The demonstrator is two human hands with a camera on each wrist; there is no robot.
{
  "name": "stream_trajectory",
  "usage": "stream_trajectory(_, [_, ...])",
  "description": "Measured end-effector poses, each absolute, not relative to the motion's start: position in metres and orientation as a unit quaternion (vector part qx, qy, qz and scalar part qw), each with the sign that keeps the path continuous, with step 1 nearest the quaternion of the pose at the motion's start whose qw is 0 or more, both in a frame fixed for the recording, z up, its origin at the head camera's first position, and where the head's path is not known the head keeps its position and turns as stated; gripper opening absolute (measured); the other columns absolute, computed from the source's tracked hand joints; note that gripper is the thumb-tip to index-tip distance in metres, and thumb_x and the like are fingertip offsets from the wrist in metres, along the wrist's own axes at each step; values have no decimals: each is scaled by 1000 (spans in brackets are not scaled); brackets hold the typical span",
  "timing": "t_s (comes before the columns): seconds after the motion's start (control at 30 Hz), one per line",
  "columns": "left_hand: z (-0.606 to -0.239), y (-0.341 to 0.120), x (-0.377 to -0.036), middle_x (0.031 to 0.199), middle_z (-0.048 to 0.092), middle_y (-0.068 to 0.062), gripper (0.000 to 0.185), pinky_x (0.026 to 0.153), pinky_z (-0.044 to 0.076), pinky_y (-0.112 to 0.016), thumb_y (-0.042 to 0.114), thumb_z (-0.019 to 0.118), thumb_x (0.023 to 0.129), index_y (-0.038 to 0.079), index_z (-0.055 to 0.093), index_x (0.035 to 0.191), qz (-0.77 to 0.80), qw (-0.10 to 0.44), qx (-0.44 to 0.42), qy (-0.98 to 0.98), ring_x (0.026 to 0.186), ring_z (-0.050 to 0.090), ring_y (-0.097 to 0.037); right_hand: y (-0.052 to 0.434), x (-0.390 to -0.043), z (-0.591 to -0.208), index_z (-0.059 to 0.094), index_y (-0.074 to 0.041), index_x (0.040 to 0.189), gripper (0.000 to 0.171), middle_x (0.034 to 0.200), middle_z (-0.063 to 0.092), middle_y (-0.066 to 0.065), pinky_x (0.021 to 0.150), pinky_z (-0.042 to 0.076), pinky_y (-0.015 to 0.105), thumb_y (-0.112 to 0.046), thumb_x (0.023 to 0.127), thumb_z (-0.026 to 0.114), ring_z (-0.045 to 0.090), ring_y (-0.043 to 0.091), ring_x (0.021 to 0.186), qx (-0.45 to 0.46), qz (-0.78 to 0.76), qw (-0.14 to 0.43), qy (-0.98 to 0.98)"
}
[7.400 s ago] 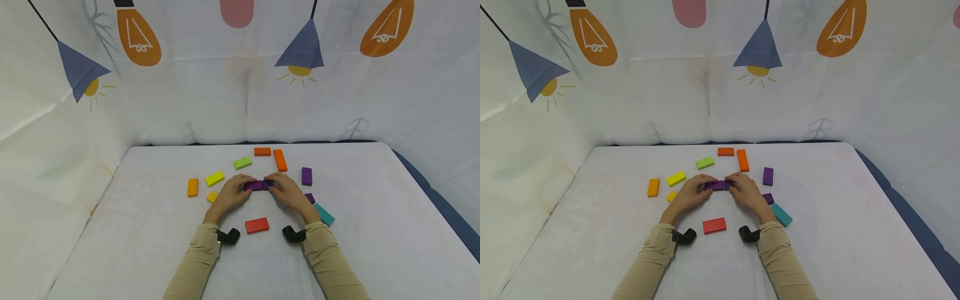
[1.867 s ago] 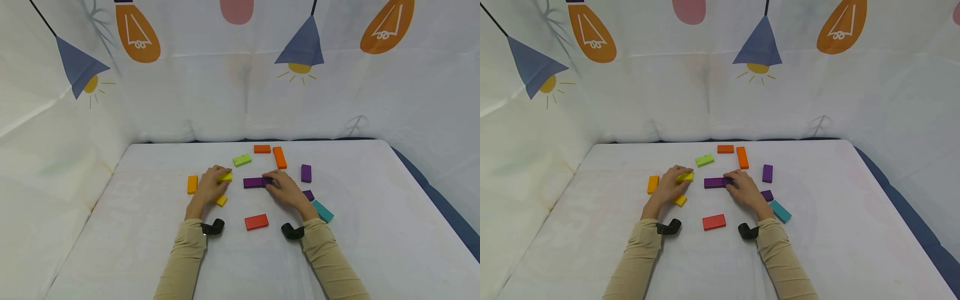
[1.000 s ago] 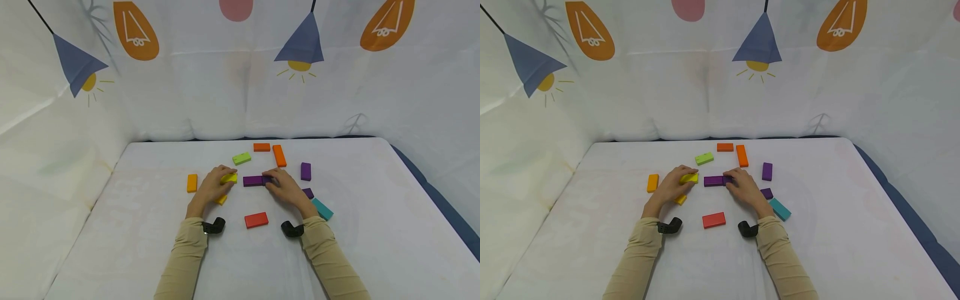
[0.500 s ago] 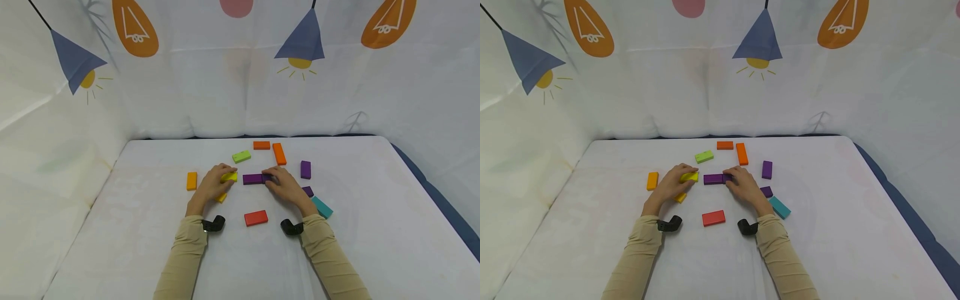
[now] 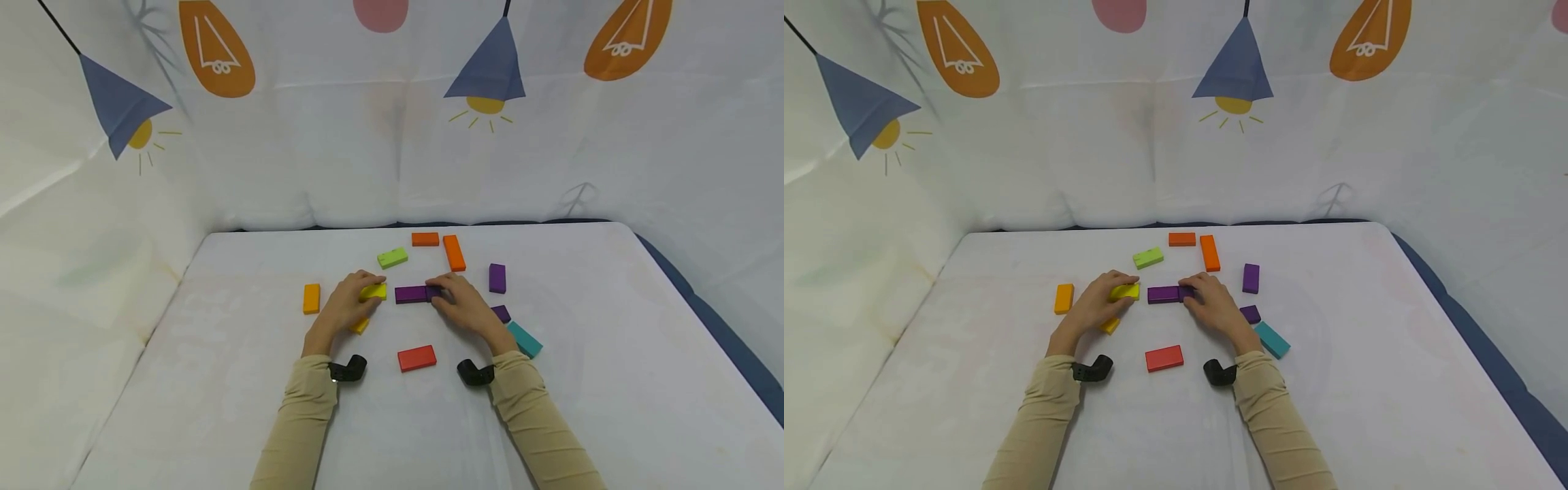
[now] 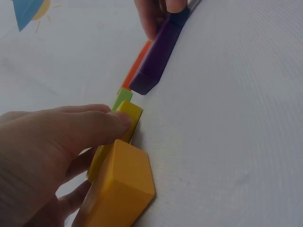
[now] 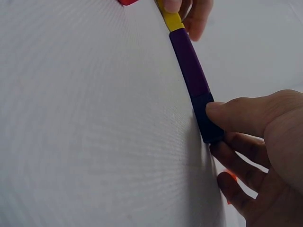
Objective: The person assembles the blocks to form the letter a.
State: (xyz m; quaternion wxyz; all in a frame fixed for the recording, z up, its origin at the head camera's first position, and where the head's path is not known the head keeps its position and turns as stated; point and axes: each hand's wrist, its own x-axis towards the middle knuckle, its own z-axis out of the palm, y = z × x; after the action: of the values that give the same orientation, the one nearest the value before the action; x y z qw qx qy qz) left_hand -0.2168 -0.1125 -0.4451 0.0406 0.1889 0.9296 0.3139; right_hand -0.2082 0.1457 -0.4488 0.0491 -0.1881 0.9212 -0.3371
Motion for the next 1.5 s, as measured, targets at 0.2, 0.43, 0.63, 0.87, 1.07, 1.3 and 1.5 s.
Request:
stream_trajectory(0.2, [-447, -112, -218, 117, 52, 1, 40, 97, 36, -39, 24, 61, 83, 22, 54, 122, 313, 44, 191, 929, 109, 45, -18, 145, -208, -448, 51, -17, 122, 35, 120, 51, 3, 100, 34, 43, -20, 87, 55, 44, 21, 115, -189, -338, 48, 921])
stream_trajectory(0.43, [-448, -112, -218, 117, 53, 2, 36, 97, 36, -39, 25, 60, 84, 23, 56, 119, 309, 44, 194, 930, 109, 45, -18, 145, -206, -448, 51, -17, 122, 35, 119, 52, 3, 99, 35, 43, -20, 87, 55, 45, 21, 114, -188, -336, 46, 922])
stream_trajectory(0.63, [-448, -109, -215, 116, 53, 4, 35, 98, 34, -40, 26, 60, 83, 24, 56, 118, 313, 46, 198, 928, 110, 44, -16, 145, -205, -448, 51, -17, 122, 35, 118, 52, 3, 98, 36, 43, -21, 88, 54, 45, 21, 112, -188, -335, 45, 922])
stream_trajectory(0.87, [-449, -105, -214, 115, 54, 4, 35, 98, 33, -40, 26, 60, 83, 24, 56, 118, 315, 44, 211, 924, 110, 43, -15, 145, -205, -448, 51, -19, 122, 35, 118, 52, 1, 98, 36, 42, -22, 87, 54, 45, 19, 113, -181, -335, 51, 923])
stream_trajectory(1.07, [-449, -103, -215, 116, 53, 3, 35, 97, 34, -38, 25, 60, 83, 23, 56, 118, 319, 49, 216, 921, 110, 43, -16, 145, -205, -447, 51, -19, 122, 35, 118, 52, 2, 98, 36, 43, -22, 88, 54, 45, 20, 113, -182, -333, 51, 924])
stream_trajectory(1.3, [-449, -100, -214, 115, 54, 3, 36, 94, 36, -37, 25, 61, 83, 23, 57, 118, 312, 42, 221, 923, 107, 43, -16, 145, -205, -447, 51, -18, 122, 35, 118, 52, 2, 98, 36, 43, -22, 88, 54, 45, 21, 113, -183, -336, 50, 923])
stream_trajectory(1.5, [-450, -99, -213, 116, 54, 3, 37, 96, 35, -37, 26, 61, 83, 23, 56, 119, 304, 38, 221, 926, 108, 44, -16, 145, -204, -447, 51, -19, 122, 35, 118, 52, 1, 98, 36, 42, -23, 88, 54, 45, 20, 113, -183, -335, 50, 923])
